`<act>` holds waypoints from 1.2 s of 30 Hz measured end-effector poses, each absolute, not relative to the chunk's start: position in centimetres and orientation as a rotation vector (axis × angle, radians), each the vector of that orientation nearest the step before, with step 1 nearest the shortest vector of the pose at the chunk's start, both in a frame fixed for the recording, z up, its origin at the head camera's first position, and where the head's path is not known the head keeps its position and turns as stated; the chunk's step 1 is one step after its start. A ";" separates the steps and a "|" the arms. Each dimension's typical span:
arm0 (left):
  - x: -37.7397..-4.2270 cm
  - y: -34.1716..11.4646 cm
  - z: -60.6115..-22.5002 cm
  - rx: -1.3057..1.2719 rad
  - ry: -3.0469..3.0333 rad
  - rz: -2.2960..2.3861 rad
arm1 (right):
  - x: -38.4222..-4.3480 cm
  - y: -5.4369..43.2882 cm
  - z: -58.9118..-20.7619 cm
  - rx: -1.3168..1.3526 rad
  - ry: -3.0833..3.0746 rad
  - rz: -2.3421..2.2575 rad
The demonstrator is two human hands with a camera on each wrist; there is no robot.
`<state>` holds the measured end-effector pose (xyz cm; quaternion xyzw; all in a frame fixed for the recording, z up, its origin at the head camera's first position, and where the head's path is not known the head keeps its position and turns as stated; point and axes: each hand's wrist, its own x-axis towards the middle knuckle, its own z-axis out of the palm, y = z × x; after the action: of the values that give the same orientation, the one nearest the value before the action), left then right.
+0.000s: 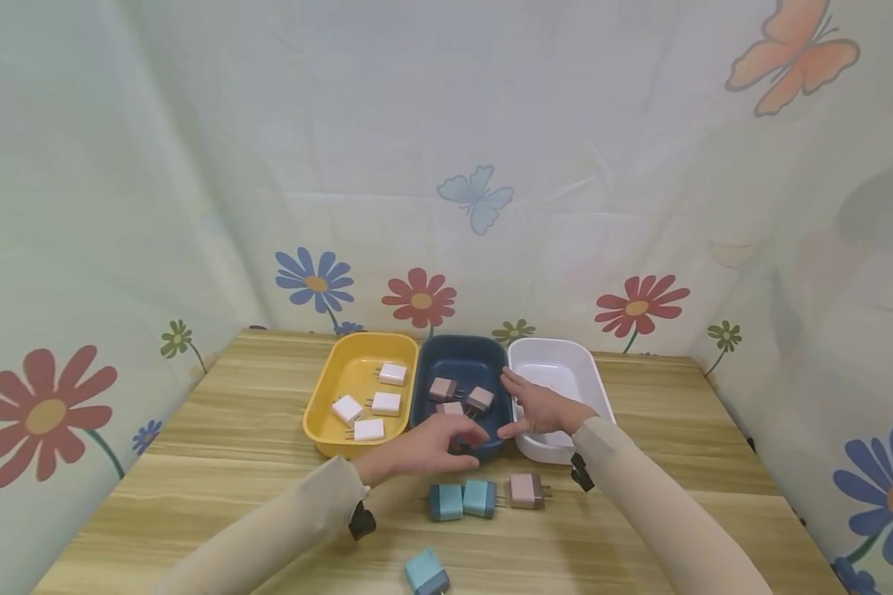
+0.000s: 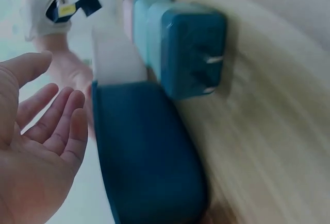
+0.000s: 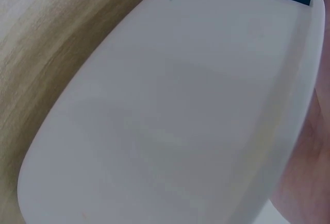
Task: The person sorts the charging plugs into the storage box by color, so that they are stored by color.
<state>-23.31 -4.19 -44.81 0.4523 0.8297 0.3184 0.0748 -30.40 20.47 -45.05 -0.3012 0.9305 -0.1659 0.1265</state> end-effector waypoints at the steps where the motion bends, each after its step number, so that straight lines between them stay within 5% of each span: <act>1: -23.1 -4.1 -45.0 1.355 2.479 0.951 | -30.4 20.4 -45.1 -0.874 2.708 -0.486; 19: -21.9 -1.2 -47.4 1.560 2.449 0.596 | -29.9 20.5 -44.6 -0.879 2.691 -0.512; 36: -21.9 0.8 -48.2 1.492 2.485 0.471 | -30.2 20.4 -44.9 -0.869 2.695 -0.516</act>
<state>-21.91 0.81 -48.21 0.5054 0.8419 0.1594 0.1022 -30.23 20.43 -44.92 -0.2993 0.9282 -0.1776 0.1312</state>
